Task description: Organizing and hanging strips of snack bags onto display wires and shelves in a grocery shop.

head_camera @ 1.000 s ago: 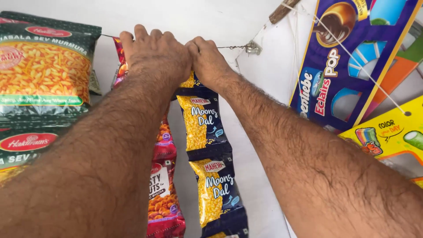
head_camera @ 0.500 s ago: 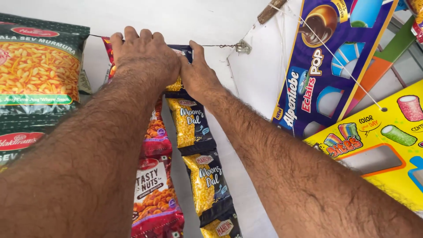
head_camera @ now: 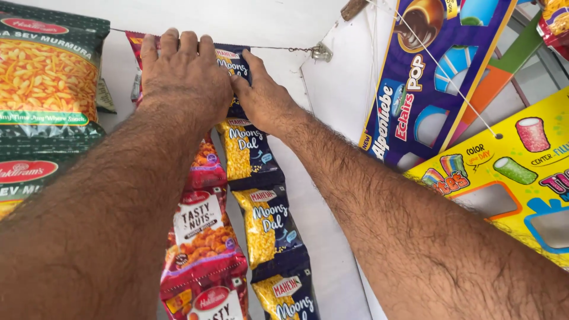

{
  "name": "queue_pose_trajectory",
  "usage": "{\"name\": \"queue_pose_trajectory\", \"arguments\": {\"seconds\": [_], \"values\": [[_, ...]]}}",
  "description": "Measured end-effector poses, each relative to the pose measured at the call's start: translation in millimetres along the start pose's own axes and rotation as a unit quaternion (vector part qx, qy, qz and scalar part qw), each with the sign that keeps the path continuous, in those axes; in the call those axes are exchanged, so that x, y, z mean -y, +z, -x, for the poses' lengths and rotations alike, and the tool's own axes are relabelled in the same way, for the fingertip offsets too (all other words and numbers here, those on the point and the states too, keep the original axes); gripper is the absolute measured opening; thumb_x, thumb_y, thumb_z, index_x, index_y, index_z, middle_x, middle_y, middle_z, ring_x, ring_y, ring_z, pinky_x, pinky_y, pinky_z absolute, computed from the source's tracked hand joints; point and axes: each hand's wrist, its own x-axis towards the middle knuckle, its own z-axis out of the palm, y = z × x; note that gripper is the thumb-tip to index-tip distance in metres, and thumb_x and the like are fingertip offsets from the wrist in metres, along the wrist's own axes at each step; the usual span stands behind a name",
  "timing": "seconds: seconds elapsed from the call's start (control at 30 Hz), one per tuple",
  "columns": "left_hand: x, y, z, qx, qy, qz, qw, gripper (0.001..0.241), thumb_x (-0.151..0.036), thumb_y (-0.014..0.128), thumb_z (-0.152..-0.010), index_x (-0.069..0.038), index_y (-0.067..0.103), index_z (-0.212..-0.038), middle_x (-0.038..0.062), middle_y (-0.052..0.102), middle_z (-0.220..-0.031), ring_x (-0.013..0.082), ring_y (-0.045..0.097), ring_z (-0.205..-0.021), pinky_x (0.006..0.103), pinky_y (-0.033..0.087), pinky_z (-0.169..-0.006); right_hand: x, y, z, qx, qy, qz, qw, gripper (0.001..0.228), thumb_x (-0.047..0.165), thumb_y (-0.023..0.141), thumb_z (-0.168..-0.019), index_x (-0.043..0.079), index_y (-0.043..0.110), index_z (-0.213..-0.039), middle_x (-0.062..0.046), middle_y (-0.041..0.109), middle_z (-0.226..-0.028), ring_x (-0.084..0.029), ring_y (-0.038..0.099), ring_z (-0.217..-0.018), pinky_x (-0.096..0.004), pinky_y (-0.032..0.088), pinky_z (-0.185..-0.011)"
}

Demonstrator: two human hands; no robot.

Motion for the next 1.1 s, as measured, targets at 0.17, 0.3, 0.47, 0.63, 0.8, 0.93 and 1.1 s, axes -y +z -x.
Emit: {"name": "queue_pose_trajectory", "arguments": {"seconds": [0.17, 0.3, 0.47, 0.63, 0.8, 0.93, 1.1], "values": [[-5.2, 0.9, 20.0, -0.033, 0.002, 0.013, 0.999, 0.087, -0.038, 0.07, -0.085, -0.006, 0.029, -0.154, 0.023, 0.029, -0.158, 0.037, 0.018, -0.15, 0.0616, 0.01, -0.116, -1.4, 2.3, 19.9, 0.001, -0.013, 0.007, 1.0, 0.074, 0.038, 0.047, -0.103, 0.023, 0.003, -0.161, -0.016, 0.059, -0.138, -0.029, 0.064, -0.125, -0.044, 0.053, -0.107], [-9.5, 4.7, 38.4, -0.061, -0.004, 0.03, 0.998, 0.077, -0.027, 0.064, -0.088, -0.007, 0.032, -0.155, 0.022, 0.033, -0.156, 0.0349, 0.02, -0.149, 0.0592, 0.01, -0.119, 1.5, 2.0, 40.2, 0.006, -0.019, 0.04, 0.999, 0.081, 0.036, 0.057, -0.1, 0.021, 0.005, -0.161, -0.015, 0.063, -0.135, -0.028, 0.061, -0.129, -0.046, 0.048, -0.111], [-12.1, 6.5, 68.6, -0.074, 0.021, 0.046, 0.996, 0.066, -0.033, 0.057, -0.095, -0.002, 0.04, -0.15, 0.024, 0.035, -0.155, 0.0359, 0.02, -0.149, 0.0602, 0.012, -0.118, -10.0, 8.7, 63.1, -0.012, -0.051, 0.026, 0.998, 0.073, 0.032, 0.056, -0.101, 0.02, 0.014, -0.16, -0.016, 0.061, -0.137, -0.029, 0.059, -0.131, -0.046, 0.049, -0.11], [-19.0, -5.9, 115.6, -0.057, 0.033, 0.059, 0.996, 0.059, -0.037, 0.053, -0.1, 0.0, 0.046, -0.145, 0.025, 0.036, -0.153, 0.0364, 0.021, -0.149, 0.0602, 0.014, -0.118, -10.9, 5.0, 105.6, -0.043, -0.075, 0.045, 0.995, 0.072, 0.034, 0.065, -0.1, 0.021, 0.025, -0.158, -0.022, 0.054, -0.138, -0.036, 0.055, -0.133, -0.047, 0.048, -0.11], [-37.2, -29.0, 167.8, -0.019, 0.025, 0.128, 0.991, 0.076, -0.047, 0.057, -0.092, 0.0, 0.042, -0.149, 0.022, 0.038, -0.152, 0.0352, 0.022, -0.149, 0.059, 0.013, -0.121, -22.7, 9.1, 145.5, -0.075, -0.071, 0.03, 0.994, 0.071, 0.031, 0.064, -0.098, 0.023, 0.027, -0.157, -0.02, 0.049, -0.135, -0.034, 0.056, -0.129, -0.043, 0.053, -0.101], [-56.8, -33.2, 203.4, -0.03, 0.017, 0.185, 0.982, 0.051, -0.026, 0.044, -0.103, 0.0, 0.043, -0.146, 0.023, 0.039, -0.149, 0.0354, 0.026, -0.145, 0.0579, 0.014, -0.119, -23.0, 6.7, 190.8, -0.1, -0.086, 0.008, 0.991, 0.068, 0.031, 0.069, -0.1, 0.021, 0.033, -0.158, -0.021, 0.053, -0.134, -0.032, 0.059, -0.126, -0.042, 0.052, -0.104], [-77.1, -65.5, 268.4, -0.018, 0.026, 0.294, 0.955, 0.051, -0.017, 0.046, -0.098, 0.002, 0.047, -0.145, 0.025, 0.043, -0.149, 0.0391, 0.031, -0.146, 0.0552, 0.018, -0.12, -9.2, -8.2, 267.0, -0.084, -0.066, -0.027, 0.994, 0.051, 0.021, 0.059, -0.099, 0.017, 0.047, -0.148, -0.015, 0.051, -0.142, -0.029, 0.064, -0.121, -0.038, 0.057, -0.1]]}}
